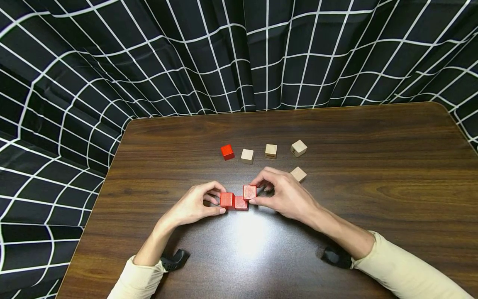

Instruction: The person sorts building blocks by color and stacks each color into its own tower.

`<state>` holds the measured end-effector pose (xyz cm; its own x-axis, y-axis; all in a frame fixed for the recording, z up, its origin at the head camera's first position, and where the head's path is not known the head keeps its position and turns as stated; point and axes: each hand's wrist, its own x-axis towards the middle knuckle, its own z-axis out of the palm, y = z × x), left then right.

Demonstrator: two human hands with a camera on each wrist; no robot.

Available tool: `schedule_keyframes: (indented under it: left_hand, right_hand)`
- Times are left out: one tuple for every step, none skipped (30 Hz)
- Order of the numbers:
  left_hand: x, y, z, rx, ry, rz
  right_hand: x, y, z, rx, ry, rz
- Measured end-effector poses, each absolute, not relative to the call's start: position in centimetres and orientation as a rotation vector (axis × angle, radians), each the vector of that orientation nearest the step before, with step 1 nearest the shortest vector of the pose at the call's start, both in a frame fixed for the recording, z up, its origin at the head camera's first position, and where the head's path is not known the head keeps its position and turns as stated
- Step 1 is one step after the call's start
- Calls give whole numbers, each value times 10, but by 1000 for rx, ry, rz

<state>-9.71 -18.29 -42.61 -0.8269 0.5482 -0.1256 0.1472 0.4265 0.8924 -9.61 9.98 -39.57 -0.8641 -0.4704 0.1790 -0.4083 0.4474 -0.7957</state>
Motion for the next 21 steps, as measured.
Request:
schedule_keyframes:
  left_hand:
    - [-97, -183, -426, 590, 2285, 1374]
    - [-97, -183, -426, 589, 2283, 1377]
    - [-97, -183, -426, 588, 2281, 1377]
    - [-97, -183, -426, 585, 2278, 1378]
    - [-97, -183, -426, 586, 2279, 1375]
    - [-97, -183, -426, 587, 2279, 1371]
    - [-97, -183, -426, 589, 2281, 1367]
    - [-97, -184, -426, 591, 2281, 1365]
    - [-97, -184, -426, 594, 2280, 1364]
    - [-97, -184, -426, 596, 2279, 1364]
    - [-97, -184, -425, 600, 2277, 1368]
    - [-97, -184, -425, 602, 2273, 1373]
    - [-97, -184, -426, 603, 2271, 1377]
    - [-96, -182, -421, 600, 2273, 1377]
    - [-96, -182, -421, 601, 2271, 1379]
    - [-96, -182, -421, 600, 2269, 1381]
    - [-96, -182, -421, 601, 2268, 1382]
    - [-96, -182, -421, 599, 2267, 1381]
    - [-96, -182, -421, 601, 2268, 1380]
    - [-96, -182, -421, 604, 2267, 1379]
    - [-97, -183, -425, 610, 2262, 1384]
  right_hand:
    - [-96, 99, -396, -794, 2615, -1405]
    - [-95, 98, -397, -792, 2617, -1400]
    - [-95, 97, -397, -793, 2617, -1396]
    - [-95, 96, -398, -793, 2619, -1392]
    - [-94, 95, -398, -792, 2623, -1385]
    - [-94, 94, -398, -792, 2625, -1380]
    - [-93, 93, -399, -794, 2631, -1373]
    - [-93, 91, -399, -794, 2633, -1365]
    - [-93, 90, -399, -794, 2635, -1360]
    - [-92, 89, -400, -792, 2640, -1353]
    - [-92, 89, -400, -789, 2644, -1347]
    - [-92, 88, -401, -785, 2647, -1340]
    - [-92, 87, -401, -782, 2645, -1338]
    - [-92, 86, -402, -779, 2643, -1335]
    - [-91, 85, -402, -776, 2643, -1332]
    - [-91, 84, -402, -777, 2642, -1330]
    - [-91, 84, -402, -775, 2646, -1322]
    - [-91, 83, -402, -776, 2645, -1318]
    - [-90, 82, -402, -778, 2647, -1314]
    - [-90, 81, -401, -782, 2652, -1307]
    - [-90, 80, -401, -789, 2655, -1303]
